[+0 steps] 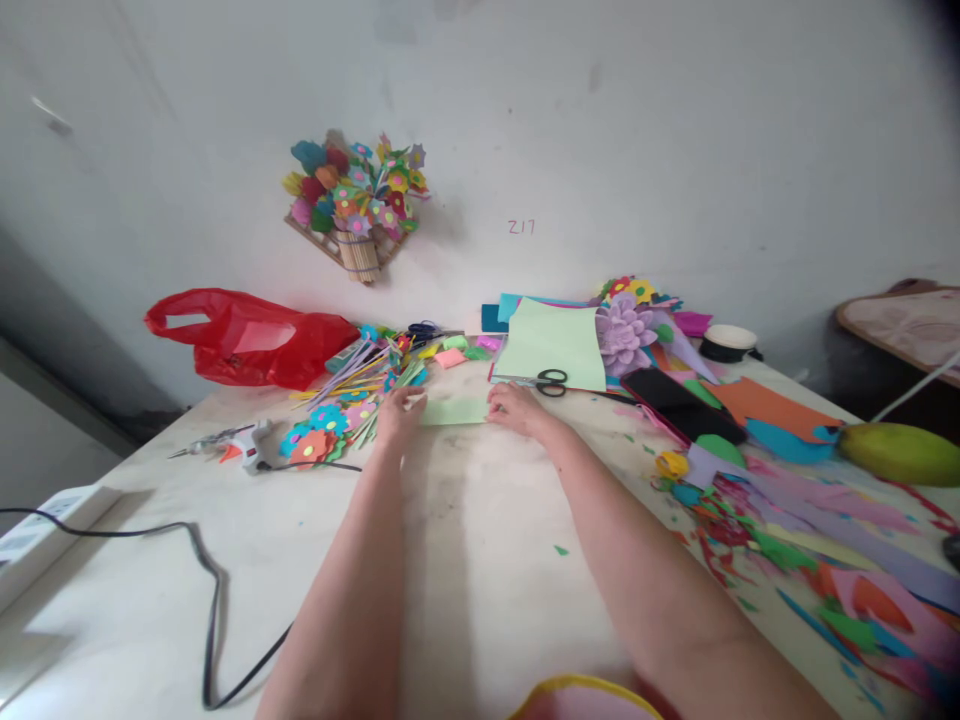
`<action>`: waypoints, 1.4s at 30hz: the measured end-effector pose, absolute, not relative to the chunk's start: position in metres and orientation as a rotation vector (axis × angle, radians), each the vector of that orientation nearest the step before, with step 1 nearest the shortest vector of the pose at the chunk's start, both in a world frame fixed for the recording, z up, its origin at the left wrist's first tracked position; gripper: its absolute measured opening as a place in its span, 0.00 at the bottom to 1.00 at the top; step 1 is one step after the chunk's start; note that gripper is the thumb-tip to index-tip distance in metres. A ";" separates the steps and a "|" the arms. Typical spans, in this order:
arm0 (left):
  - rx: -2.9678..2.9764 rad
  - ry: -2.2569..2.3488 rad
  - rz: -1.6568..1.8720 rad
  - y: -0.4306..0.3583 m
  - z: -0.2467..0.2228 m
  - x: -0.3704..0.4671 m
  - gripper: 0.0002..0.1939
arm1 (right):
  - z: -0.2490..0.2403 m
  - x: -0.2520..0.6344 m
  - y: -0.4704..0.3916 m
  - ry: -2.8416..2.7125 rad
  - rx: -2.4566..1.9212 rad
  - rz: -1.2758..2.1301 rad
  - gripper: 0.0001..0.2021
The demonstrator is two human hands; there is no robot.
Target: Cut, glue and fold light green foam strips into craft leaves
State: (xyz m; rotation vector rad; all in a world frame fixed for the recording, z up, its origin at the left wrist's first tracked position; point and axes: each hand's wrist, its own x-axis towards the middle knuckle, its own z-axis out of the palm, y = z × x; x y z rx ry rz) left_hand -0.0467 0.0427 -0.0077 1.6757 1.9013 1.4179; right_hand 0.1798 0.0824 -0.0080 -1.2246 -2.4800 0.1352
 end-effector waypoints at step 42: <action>2.639 1.547 0.828 0.035 -0.005 0.002 0.04 | 0.009 0.177 0.074 -2.434 -1.522 0.414 0.10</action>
